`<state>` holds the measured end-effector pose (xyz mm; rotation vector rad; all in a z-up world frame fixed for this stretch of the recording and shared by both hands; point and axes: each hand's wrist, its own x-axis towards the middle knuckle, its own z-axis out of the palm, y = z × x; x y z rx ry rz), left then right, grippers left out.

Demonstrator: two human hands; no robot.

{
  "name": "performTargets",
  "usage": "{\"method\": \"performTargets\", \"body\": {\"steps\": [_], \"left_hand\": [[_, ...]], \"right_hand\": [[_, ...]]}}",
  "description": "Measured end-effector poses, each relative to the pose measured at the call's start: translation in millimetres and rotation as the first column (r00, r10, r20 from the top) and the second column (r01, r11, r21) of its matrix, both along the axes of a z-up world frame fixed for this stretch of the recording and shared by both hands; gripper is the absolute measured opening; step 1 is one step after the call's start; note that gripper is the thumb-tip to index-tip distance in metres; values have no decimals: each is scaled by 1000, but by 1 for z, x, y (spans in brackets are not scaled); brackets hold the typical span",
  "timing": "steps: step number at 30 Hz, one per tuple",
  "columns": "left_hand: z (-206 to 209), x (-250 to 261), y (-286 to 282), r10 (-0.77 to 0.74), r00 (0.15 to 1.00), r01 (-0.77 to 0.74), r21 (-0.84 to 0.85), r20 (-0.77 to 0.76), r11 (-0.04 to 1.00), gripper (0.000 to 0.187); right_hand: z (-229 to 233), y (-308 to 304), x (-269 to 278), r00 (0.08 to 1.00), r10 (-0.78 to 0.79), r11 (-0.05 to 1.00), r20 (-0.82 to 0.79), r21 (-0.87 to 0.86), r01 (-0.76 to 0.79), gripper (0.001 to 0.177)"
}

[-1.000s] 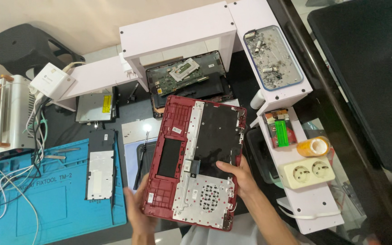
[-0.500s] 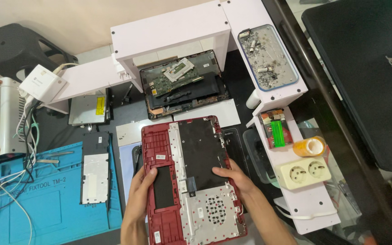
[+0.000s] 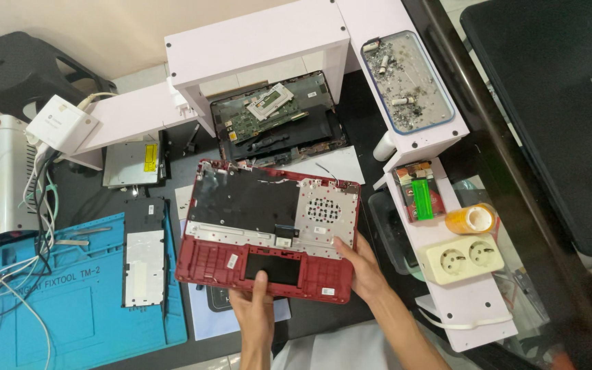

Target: The person works on a disassembled red laptop chassis, using a screwdriver to tighten screws on a black internal component. They repeatedly adjust the component's position and check the screw alignment throughout the process.

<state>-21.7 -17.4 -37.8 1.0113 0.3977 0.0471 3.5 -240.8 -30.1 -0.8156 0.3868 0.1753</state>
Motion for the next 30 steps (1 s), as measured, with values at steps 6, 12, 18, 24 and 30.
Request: {"method": "performTargets", "body": {"steps": [6, 12, 18, 24, 30], "left_hand": [[-23, -21, 30, 129, 984, -159, -291, -121, 943, 45], [0, 4, 68, 45, 974, -5, 177, -223, 984, 48], [8, 12, 55, -1, 957, 207, 677, -291, 707, 44], [2, 33, 39, 15, 970, 154, 664, -242, 732, 43], [12, 50, 31, -3, 954, 230, 725, -300, 649, 45]], "right_hand": [[-20, -23, -2, 998, -62, 994, -18, -93, 60, 45], [-35, -47, 12, 997, 69, 973, 46, -223, -57, 44], [-39, -45, 32, 995, 37, 894, 97, -448, 10, 47], [-18, -41, 40, 987, -96, 741, 130, -652, 158, 57], [-9, -35, 43, 991, -130, 526, 25, -846, 90, 59]]}}
